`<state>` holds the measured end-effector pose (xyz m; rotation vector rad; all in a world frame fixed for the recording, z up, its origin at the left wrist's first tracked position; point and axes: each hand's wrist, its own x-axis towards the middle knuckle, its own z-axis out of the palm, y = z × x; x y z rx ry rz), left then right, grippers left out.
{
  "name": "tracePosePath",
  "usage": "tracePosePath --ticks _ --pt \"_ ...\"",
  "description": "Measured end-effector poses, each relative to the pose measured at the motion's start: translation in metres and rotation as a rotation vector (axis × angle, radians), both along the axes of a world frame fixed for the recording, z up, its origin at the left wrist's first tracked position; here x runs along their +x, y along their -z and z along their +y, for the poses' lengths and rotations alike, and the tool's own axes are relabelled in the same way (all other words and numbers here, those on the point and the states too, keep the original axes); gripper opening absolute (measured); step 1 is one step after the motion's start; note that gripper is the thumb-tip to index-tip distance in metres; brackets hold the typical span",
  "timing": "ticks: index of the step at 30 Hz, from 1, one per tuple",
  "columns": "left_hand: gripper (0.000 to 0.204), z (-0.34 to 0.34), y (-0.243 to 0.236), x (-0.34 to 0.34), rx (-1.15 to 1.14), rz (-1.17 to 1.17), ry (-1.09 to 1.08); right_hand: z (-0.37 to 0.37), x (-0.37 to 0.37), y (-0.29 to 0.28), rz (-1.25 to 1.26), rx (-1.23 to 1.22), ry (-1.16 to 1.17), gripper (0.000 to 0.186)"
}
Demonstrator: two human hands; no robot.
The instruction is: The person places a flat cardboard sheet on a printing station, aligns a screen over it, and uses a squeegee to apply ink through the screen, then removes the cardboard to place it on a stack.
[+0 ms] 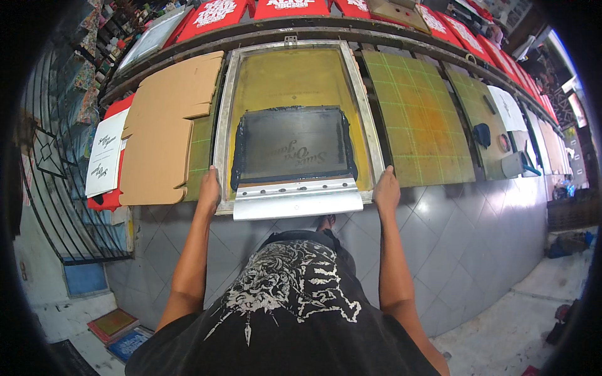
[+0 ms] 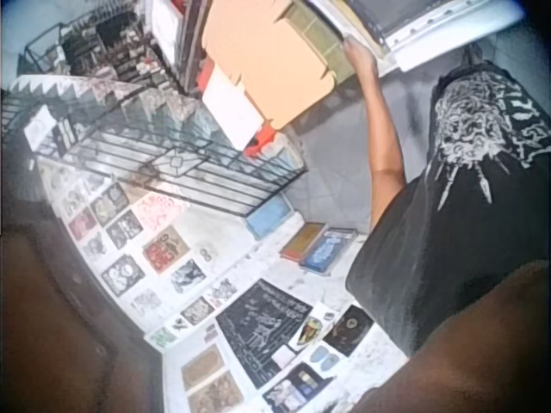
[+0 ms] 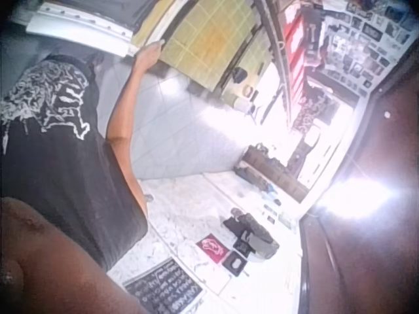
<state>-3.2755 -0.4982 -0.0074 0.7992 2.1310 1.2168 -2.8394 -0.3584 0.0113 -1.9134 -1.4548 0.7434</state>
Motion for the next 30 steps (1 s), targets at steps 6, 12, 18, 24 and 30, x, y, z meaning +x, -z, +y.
tracePosePath --ticks 6,12,18,24,30 --pt "0.052 0.004 0.013 -0.002 0.059 0.02 0.012 0.0 -0.002 0.007 0.044 0.042 0.004 0.067" --pt "0.053 0.006 0.024 0.001 -0.012 0.164 0.015 0.008 0.008 0.034 0.104 0.011 -0.021 0.067" --pt "0.055 0.008 0.039 -0.002 -0.065 0.246 0.036 0.01 -0.001 0.035 0.036 0.038 0.024 0.066" --pt "0.054 -0.002 0.011 0.004 -0.017 0.114 0.064 0.013 0.021 0.04 0.074 0.17 -0.23 0.047" --pt "0.046 -0.063 0.02 0.013 -0.05 0.267 0.093 -0.066 -0.001 -0.049 -0.292 0.488 -0.779 0.053"
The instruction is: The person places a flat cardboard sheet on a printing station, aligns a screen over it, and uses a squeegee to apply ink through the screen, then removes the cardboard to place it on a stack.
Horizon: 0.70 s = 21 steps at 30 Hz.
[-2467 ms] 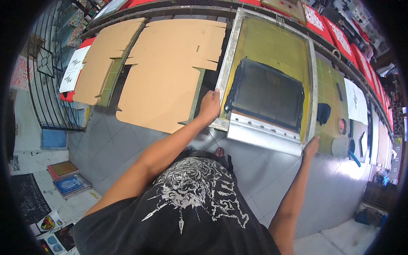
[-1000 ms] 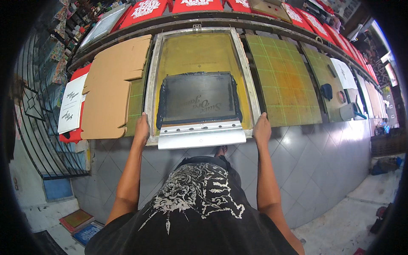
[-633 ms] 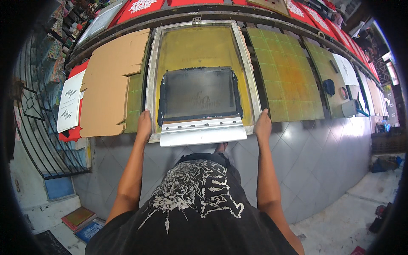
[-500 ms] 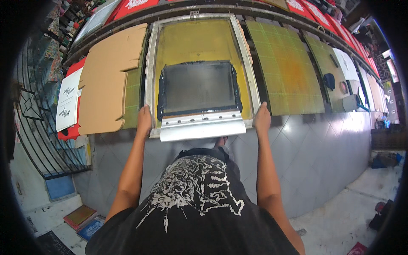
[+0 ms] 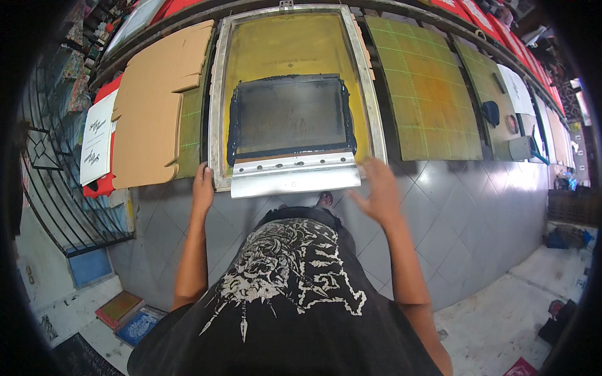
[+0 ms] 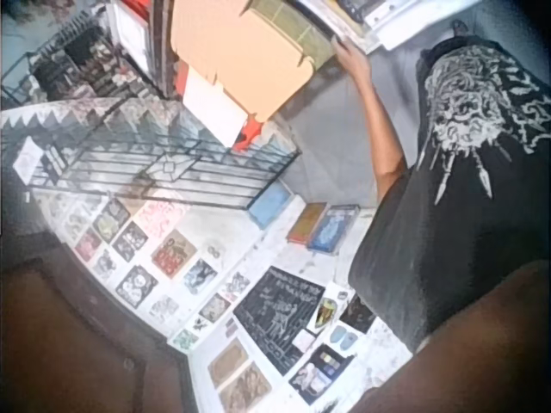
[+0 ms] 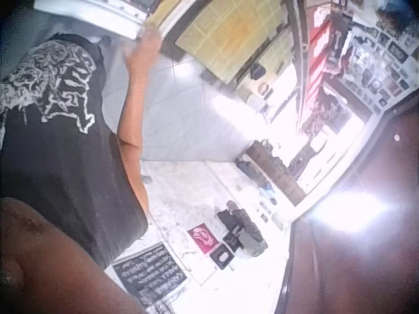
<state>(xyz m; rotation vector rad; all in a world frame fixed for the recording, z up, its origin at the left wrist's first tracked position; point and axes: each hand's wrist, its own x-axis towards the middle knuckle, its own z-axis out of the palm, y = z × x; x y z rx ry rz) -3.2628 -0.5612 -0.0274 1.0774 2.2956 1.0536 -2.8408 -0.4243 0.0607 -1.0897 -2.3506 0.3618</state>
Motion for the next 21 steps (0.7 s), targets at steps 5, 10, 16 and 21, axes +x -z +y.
tracePosePath --ticks 5,10,16,21 --pt "0.044 0.003 0.002 0.022 0.107 -0.05 -0.057 -0.007 -0.02 0.007 -0.182 -0.068 -0.23 0.055" --pt "0.041 0.003 0.004 0.025 0.165 0.101 -0.065 0.012 -0.021 0.006 -0.256 0.01 -0.271 0.054" --pt "0.04 0.008 0.006 0.023 0.165 0.199 0.006 0.068 -0.039 -0.034 -0.186 -0.225 -0.236 0.037" --pt "0.04 0.011 0.008 0.02 0.152 0.252 -0.001 0.105 -0.058 -0.046 -0.117 -0.314 -0.25 0.034"
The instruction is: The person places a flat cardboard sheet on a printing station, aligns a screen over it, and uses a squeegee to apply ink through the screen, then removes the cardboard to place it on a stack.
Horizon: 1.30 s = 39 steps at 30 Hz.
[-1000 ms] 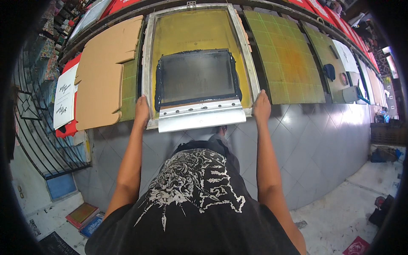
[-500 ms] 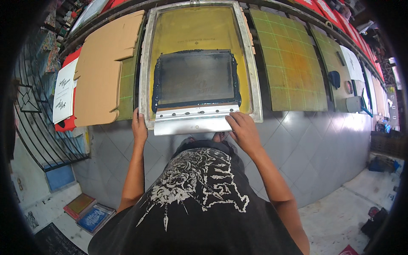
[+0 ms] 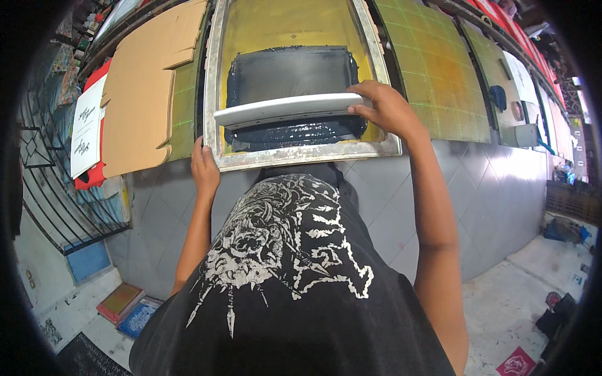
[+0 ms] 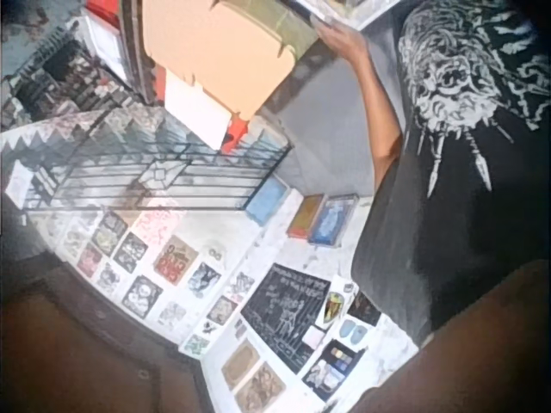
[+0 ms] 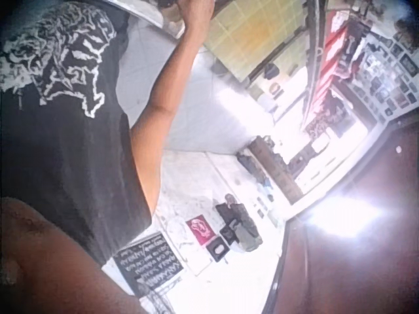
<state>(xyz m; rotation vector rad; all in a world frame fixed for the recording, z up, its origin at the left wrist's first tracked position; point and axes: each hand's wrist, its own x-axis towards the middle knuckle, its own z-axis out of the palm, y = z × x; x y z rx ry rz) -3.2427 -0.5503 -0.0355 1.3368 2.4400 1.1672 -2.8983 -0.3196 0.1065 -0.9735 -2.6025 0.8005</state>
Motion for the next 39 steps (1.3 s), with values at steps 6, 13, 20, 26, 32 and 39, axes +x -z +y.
tracePosePath --ticks 6,13,20,26,32,39 --pt "0.042 -0.004 0.001 0.0 -0.014 0.011 0.002 -0.001 -0.002 0.006 0.033 -0.033 0.029 0.035" --pt "0.044 -0.008 -0.012 -0.002 -0.116 -0.002 -0.005 -0.001 -0.001 0.024 0.177 0.003 0.124 0.04" --pt "0.056 0.072 -0.113 0.014 -0.021 0.19 0.392 -0.001 -0.013 0.041 0.212 -0.065 0.267 0.051" --pt "0.04 0.124 -0.119 -0.013 -0.201 -0.017 0.687 0.011 -0.013 0.035 0.182 -0.199 0.234 0.047" --pt "0.039 0.1 -0.137 -0.009 -0.253 -0.044 0.664 -0.015 -0.011 0.008 0.167 -0.158 0.258 0.047" --pt "0.036 0.076 -0.116 0.006 -0.263 -0.012 0.65 -0.027 0.006 0.044 0.113 -0.208 0.228 0.051"
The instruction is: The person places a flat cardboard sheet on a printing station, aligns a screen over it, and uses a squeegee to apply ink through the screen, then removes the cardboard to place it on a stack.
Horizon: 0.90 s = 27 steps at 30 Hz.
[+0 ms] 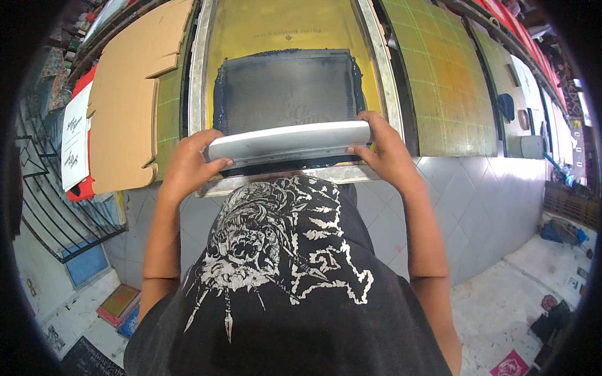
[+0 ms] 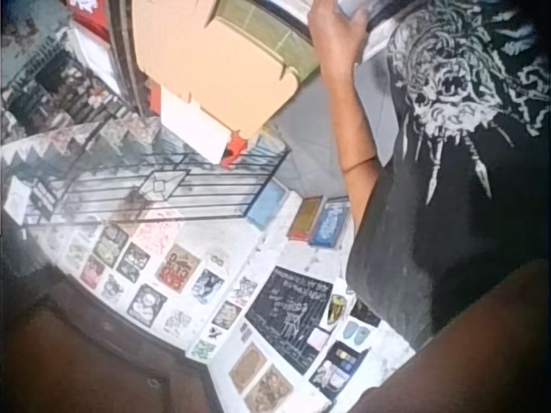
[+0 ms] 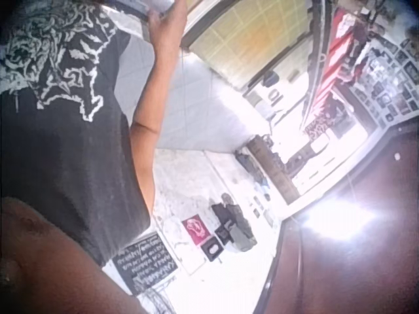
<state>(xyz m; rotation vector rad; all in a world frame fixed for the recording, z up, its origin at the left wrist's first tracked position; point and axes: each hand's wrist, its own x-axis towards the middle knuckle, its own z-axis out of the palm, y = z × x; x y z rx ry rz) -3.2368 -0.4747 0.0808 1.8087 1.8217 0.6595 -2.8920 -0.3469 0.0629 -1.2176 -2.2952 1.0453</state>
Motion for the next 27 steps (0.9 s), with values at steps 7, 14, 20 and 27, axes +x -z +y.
tracePosePath --ticks 7,14,20,27 --pt "0.035 0.02 -0.003 -0.006 -0.074 -0.043 0.0 0.016 -0.006 -0.003 0.042 0.052 -0.028 0.049" --pt "0.035 0.004 -0.001 -0.002 -0.057 -0.042 0.002 0.004 -0.003 0.0 0.009 0.046 -0.038 0.05" --pt "0.039 0.049 0.001 -0.021 -0.059 -0.001 0.027 0.043 -0.017 0.002 0.006 0.092 -0.057 0.054" --pt "0.045 0.143 0.011 -0.065 0.014 0.023 0.045 0.148 -0.048 0.024 0.064 0.292 -0.104 0.057"
